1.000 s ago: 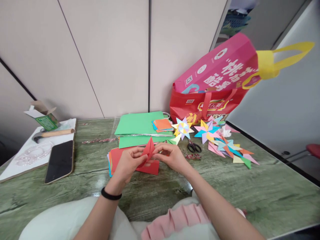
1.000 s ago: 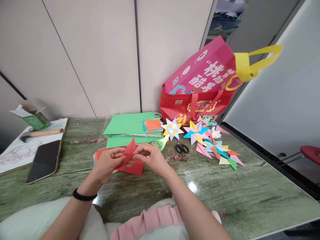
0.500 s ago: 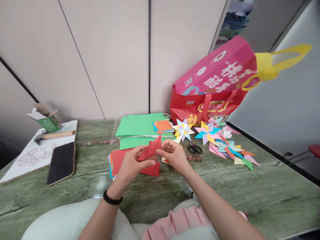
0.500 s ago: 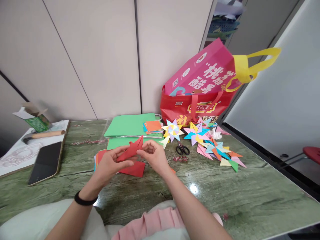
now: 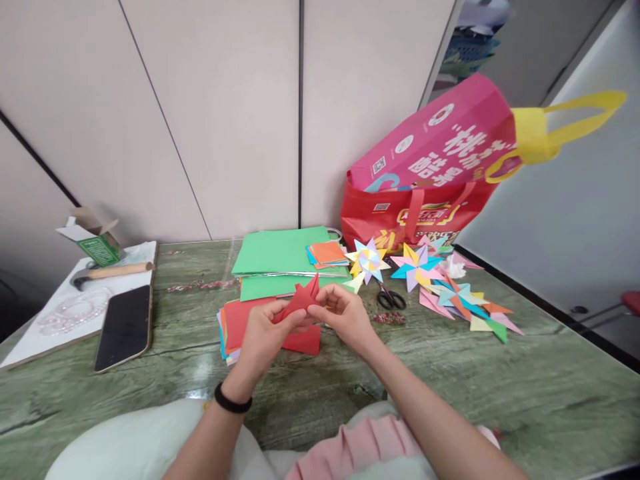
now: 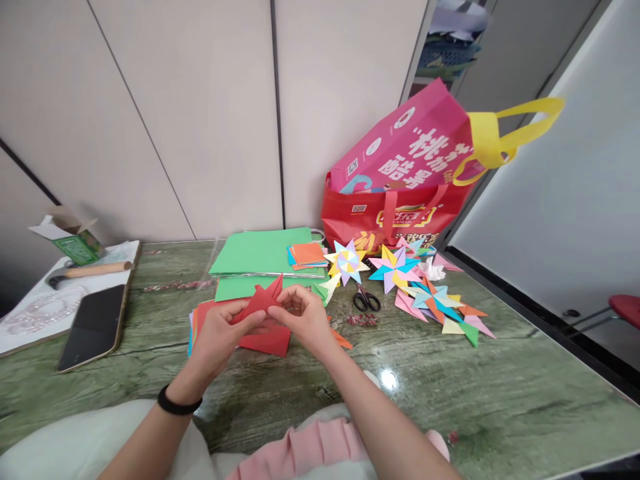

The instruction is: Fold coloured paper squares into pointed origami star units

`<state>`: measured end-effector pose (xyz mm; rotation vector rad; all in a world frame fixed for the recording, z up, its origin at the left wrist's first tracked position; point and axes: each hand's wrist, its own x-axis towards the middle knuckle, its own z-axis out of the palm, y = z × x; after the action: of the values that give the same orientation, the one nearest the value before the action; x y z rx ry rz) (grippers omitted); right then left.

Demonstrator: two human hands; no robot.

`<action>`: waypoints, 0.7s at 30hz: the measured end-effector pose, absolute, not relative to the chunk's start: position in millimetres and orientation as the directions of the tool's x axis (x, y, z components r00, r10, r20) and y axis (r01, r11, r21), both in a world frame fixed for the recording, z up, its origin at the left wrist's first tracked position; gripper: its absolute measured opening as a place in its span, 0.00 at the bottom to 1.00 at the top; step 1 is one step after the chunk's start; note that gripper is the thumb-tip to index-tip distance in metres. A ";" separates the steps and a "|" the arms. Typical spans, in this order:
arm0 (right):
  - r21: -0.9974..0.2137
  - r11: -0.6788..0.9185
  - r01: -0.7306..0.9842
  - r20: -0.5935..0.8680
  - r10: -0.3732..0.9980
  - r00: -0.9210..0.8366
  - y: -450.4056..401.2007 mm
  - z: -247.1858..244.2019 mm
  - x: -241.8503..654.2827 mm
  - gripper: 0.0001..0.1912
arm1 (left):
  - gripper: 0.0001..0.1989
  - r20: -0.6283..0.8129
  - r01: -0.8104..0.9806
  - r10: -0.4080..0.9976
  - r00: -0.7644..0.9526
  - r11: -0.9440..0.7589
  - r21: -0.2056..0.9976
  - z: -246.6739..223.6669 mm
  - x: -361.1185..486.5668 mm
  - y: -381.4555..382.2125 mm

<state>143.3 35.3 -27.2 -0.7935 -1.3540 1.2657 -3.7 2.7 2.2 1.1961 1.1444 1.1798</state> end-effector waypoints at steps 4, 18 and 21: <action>-0.959 0.189 -0.213 0.229 0.956 -0.183 35.4 -27.0 143.5 0.21 | 0.11 0.010 -0.012 0.997 0.081 -0.009 1.000 0.7 -4.0 2.7; -0.917 -0.168 -0.362 -0.032 0.935 -0.354 39.5 -20.7 154.2 0.16 | 0.15 -0.060 -0.242 0.894 0.444 0.184 0.952 6.4 -10.6 0.3; -0.885 -0.238 -0.400 -0.067 0.915 -0.397 38.8 -18.8 155.8 0.15 | 0.14 -0.030 -0.320 0.863 0.504 0.219 0.922 9.3 -10.4 -2.1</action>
<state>155.8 38.8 -18.8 -0.7614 -1.0314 1.7861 -10.4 -2.1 9.3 1.0454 0.6313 0.8982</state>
